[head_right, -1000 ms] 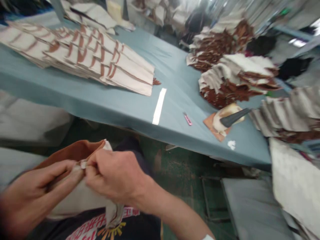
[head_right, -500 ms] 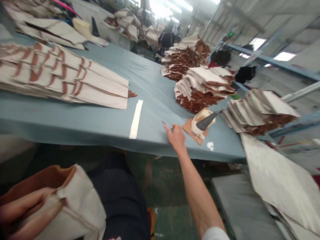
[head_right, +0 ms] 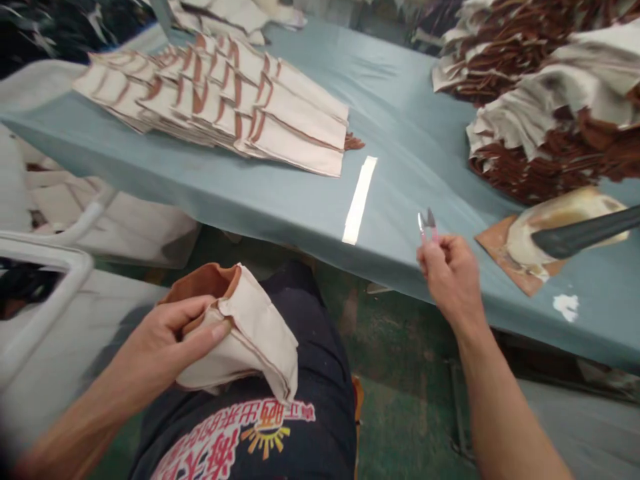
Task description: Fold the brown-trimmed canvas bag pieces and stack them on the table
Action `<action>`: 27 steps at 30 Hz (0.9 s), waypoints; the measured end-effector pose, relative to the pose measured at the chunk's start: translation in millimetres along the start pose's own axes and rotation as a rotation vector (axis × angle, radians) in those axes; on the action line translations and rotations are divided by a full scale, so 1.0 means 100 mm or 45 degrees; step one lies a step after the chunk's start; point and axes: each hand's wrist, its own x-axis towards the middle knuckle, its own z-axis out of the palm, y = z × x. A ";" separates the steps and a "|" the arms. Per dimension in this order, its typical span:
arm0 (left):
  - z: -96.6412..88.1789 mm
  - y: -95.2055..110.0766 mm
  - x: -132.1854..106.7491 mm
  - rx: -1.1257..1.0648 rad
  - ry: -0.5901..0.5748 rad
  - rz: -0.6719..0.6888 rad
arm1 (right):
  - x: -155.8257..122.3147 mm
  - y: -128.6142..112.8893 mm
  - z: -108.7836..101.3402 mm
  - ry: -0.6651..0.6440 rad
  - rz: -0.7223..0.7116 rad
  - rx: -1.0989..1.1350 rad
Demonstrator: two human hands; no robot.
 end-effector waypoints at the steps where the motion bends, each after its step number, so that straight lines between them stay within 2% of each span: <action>1: -0.01 -0.01 0.00 -0.019 0.010 0.003 | -0.24 -0.18 0.06 -0.069 0.006 0.065; 3: -0.03 -0.04 -0.01 -0.041 -0.010 0.021 | -0.71 -0.58 0.23 -0.299 -0.021 0.327; 5: -0.06 -0.07 -0.02 -0.072 -0.043 0.020 | -1.09 -0.95 0.42 -0.531 -0.128 0.461; 7: -0.09 -0.09 -0.04 -0.122 -0.067 -0.013 | -1.33 -1.21 0.59 -0.704 -0.223 0.466; 9: -0.11 -0.09 -0.07 -0.175 -0.072 -0.038 | -1.43 -1.36 0.72 -0.754 -0.330 0.449; 16: -0.10 -0.12 -0.14 -0.279 -0.036 -0.015 | -1.43 -1.44 0.89 -0.740 -0.586 0.221; 21: -0.11 -0.21 -0.16 -0.314 -0.022 -0.017 | -1.45 -1.43 0.91 -0.712 -0.609 0.115; 27: -0.10 -0.06 -0.15 -0.119 0.030 0.015 | -1.41 -1.42 0.94 -0.636 -0.716 0.053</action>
